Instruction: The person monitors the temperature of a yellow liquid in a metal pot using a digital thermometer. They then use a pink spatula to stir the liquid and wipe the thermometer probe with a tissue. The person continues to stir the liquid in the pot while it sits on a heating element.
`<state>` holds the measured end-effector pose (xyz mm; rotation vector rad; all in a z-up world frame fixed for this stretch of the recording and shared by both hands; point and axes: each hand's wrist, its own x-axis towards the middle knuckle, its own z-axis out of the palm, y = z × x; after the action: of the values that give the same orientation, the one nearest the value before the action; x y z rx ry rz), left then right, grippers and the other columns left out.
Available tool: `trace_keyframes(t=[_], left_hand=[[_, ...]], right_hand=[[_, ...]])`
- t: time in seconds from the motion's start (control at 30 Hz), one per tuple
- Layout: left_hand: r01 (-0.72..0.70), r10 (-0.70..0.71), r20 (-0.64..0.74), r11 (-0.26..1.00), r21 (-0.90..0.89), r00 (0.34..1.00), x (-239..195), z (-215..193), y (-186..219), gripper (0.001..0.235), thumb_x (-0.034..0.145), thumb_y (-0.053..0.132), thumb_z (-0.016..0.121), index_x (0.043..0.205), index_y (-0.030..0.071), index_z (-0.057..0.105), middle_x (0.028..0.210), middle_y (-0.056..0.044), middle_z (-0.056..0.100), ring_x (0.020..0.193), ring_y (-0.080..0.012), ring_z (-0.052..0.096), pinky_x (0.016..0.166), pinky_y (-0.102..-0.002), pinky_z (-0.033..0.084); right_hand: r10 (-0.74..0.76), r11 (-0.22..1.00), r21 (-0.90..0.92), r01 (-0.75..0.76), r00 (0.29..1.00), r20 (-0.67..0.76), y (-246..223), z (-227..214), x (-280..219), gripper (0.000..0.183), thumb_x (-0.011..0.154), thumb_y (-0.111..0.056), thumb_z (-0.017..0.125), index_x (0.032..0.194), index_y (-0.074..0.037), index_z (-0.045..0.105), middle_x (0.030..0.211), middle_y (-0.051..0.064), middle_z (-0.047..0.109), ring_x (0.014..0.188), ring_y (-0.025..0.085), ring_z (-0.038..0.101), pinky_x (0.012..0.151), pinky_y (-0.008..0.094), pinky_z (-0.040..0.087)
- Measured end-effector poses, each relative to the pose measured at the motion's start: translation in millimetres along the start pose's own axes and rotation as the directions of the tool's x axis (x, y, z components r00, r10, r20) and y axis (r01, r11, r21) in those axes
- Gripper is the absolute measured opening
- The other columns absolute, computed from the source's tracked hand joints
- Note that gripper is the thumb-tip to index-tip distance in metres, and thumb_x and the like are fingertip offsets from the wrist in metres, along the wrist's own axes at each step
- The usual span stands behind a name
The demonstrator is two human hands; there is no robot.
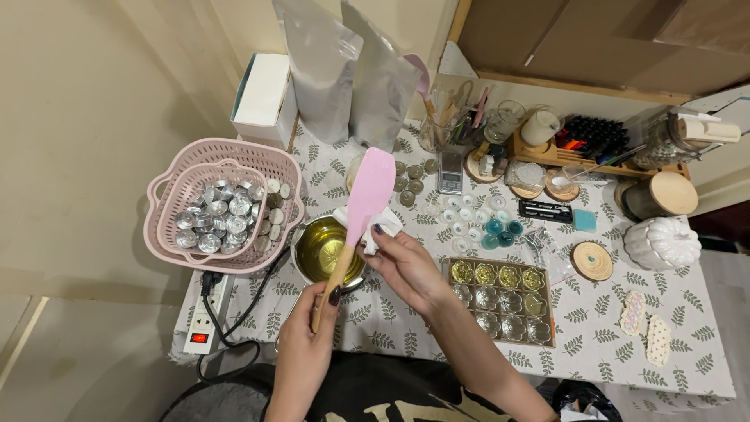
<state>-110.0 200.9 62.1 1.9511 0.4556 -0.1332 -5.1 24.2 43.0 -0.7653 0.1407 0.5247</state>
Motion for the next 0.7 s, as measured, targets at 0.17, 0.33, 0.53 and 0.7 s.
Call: trace_keyframes(t=[0.17, 0.33, 0.53, 0.7], left_hand=[[-0.023, 0.023, 0.012, 0.999, -0.028, 1.0, -1.3, 2.3, 2.3, 0.034, 0.095, 0.036, 0.059, 0.118, 0.011, 0.067, 0.081, -0.007, 0.075, 0.068, -0.0143, 0.068, 0.061, -0.03, 0.052], [0.015, -0.014, 0.048, 0.999, -0.04, 0.999, -0.3, 2.2, 3.0, 0.03, 0.095, 0.035, 0.06, 0.114, 0.012, 0.068, 0.08, -0.006, 0.077, 0.066, -0.0139, 0.069, 0.056, -0.031, 0.051], [-0.117, 0.117, 0.025, 0.993, 0.02, 0.993, -1.3, 5.9, 5.9, 0.028, 0.093, 0.031, 0.063, 0.113, 0.012, 0.067, 0.079, -0.005, 0.077, 0.059, -0.014, 0.072, 0.054, -0.03, 0.052], [-0.043, 0.042, 0.083, 0.999, 0.018, 0.996, -0.9, 3.3, 7.3, 0.029, 0.093, 0.033, 0.062, 0.114, 0.013, 0.067, 0.077, -0.006, 0.075, 0.054, -0.0167, 0.071, 0.051, -0.032, 0.051]], right_hand=[[-0.056, 0.988, -0.15, 0.037, 0.99, -0.128, 1.4, -1.2, -0.3, 0.027, 0.101, -0.015, 0.062, 0.12, 0.004, 0.062, 0.114, 0.012, 0.071, 0.104, 0.017, 0.065, 0.099, 0.036, 0.05], [-0.165, 0.974, -0.184, 0.132, 0.969, -0.182, -6.0, -3.5, 2.4, 0.025, 0.096, -0.008, 0.065, 0.117, 0.005, 0.067, 0.112, 0.012, 0.073, 0.107, 0.016, 0.066, 0.101, 0.032, 0.053], [-0.107, 0.973, -0.226, 0.055, 0.968, -0.225, -18.0, -8.1, 2.5, 0.026, 0.092, -0.005, 0.069, 0.113, 0.009, 0.067, 0.113, 0.014, 0.075, 0.107, 0.017, 0.068, 0.099, 0.031, 0.053], [-0.107, 0.965, -0.256, 0.059, 0.978, -0.178, -29.5, -16.8, 6.8, 0.028, 0.09, -0.004, 0.07, 0.116, 0.008, 0.067, 0.114, 0.014, 0.074, 0.107, 0.018, 0.068, 0.099, 0.032, 0.052]])
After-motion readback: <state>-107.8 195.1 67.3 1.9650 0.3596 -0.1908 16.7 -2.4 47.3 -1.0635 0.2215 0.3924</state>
